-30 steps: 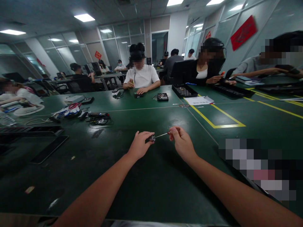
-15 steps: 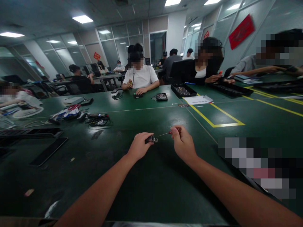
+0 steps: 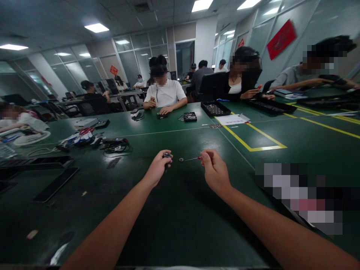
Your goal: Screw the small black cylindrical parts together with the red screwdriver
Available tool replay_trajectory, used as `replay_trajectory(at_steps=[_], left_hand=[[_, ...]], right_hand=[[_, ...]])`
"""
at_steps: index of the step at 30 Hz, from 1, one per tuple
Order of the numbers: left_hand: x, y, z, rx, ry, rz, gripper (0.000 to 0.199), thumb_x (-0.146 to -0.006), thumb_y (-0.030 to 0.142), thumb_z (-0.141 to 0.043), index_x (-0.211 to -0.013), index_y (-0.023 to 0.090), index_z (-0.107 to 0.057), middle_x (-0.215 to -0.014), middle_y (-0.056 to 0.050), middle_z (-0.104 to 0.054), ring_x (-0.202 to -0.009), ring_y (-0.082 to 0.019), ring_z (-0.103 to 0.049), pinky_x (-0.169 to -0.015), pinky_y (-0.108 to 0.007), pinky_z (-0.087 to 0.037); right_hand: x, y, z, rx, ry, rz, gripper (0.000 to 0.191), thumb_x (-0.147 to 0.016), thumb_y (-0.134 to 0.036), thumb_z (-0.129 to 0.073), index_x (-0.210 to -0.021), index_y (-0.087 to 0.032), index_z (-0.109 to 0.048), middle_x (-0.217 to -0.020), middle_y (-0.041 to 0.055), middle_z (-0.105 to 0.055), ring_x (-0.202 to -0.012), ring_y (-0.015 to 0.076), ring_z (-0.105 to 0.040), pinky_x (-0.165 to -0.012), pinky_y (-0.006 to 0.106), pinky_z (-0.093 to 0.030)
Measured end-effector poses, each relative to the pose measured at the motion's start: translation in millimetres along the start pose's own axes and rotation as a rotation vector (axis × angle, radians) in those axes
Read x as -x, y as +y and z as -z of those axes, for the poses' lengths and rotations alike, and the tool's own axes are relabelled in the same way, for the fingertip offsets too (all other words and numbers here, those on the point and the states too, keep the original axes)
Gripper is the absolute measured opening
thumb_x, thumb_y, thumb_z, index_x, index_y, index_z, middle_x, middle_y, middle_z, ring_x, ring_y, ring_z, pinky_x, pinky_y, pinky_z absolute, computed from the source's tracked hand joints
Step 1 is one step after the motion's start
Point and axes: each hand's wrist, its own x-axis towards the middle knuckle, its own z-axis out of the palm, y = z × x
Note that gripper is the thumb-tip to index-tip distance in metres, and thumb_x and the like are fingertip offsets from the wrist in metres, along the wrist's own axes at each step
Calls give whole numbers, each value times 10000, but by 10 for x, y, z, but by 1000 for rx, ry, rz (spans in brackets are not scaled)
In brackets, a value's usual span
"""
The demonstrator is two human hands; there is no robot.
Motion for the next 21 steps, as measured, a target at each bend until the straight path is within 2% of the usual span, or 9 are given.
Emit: replay_trajectory(at_steps=[2, 4, 7, 9, 11, 15, 21], left_hand=[[-16, 76, 26, -102, -38, 20, 304, -858, 292, -598, -1144, 192, -594, -970, -66, -663, -780, -172, -628, -654, -266, -491], [-38, 157, 38, -300, -87, -28, 282, -837, 360, -657, -1057, 184, -637, -897, -55, -664, -761, -189, -619, -660, -285, -484], [-107, 252, 6, -595, -172, -129, 201, -833, 358, -678, -942, 191, -698, -938, -72, -696, -852, -233, -639, -747, -328, -494], [-176, 272, -49, -754, -224, -164, 158, -840, 297, -666, -958, 207, -720, -985, -79, -714, -905, -251, -655, -792, -341, -496], [-260, 251, -122, -867, -256, -183, 203, -841, 250, -653, -1030, 221, -723, -1010, -86, -723, -925, -261, -670, -811, -344, -501], [-441, 138, -257, -939, -273, -183, 309, -815, 283, -700, -1118, 227, -704, -1051, -104, -722, -954, -278, -681, -823, -343, -510], [-565, 48, -297, -937, -308, -138, 129, -781, 307, -742, -849, 210, -693, -835, -69, -699, -800, -242, -659, -755, -308, -497]], right_hand=[[1, -3, 2, 1, 3, 5, 266, -1017, -437, -430, -949, -234, -589, -756, 16, -633, -679, 184, -591, -640, 311, -440], [1, -4, 2, -5, 9, 10, 265, -1018, -436, -431, -962, -233, -592, -764, 17, -636, -685, 184, -594, -646, 311, -443], [0, -1, 3, -17, 8, 16, 263, -1022, -433, -430, -964, -233, -590, -769, 15, -636, -687, 182, -592, -656, 312, -443], [-1, 3, 5, -20, 3, 18, 258, -1022, -430, -432, -964, -234, -589, -770, 14, -634, -696, 185, -596, -664, 314, -443], [-2, 9, 7, -19, -3, 15, 257, -1022, -429, -431, -964, -235, -589, -762, 14, -631, -694, 187, -596, -660, 315, -441], [-5, 19, 8, -30, -3, 24, 259, -1020, -427, -431, -967, -236, -597, -741, 8, -624, -679, 184, -590, -653, 314, -444], [-2, 10, 8, -30, -19, 26, 263, -1018, -433, -438, -960, -237, -602, -735, 8, -622, -687, 186, -601, -660, 315, -448]])
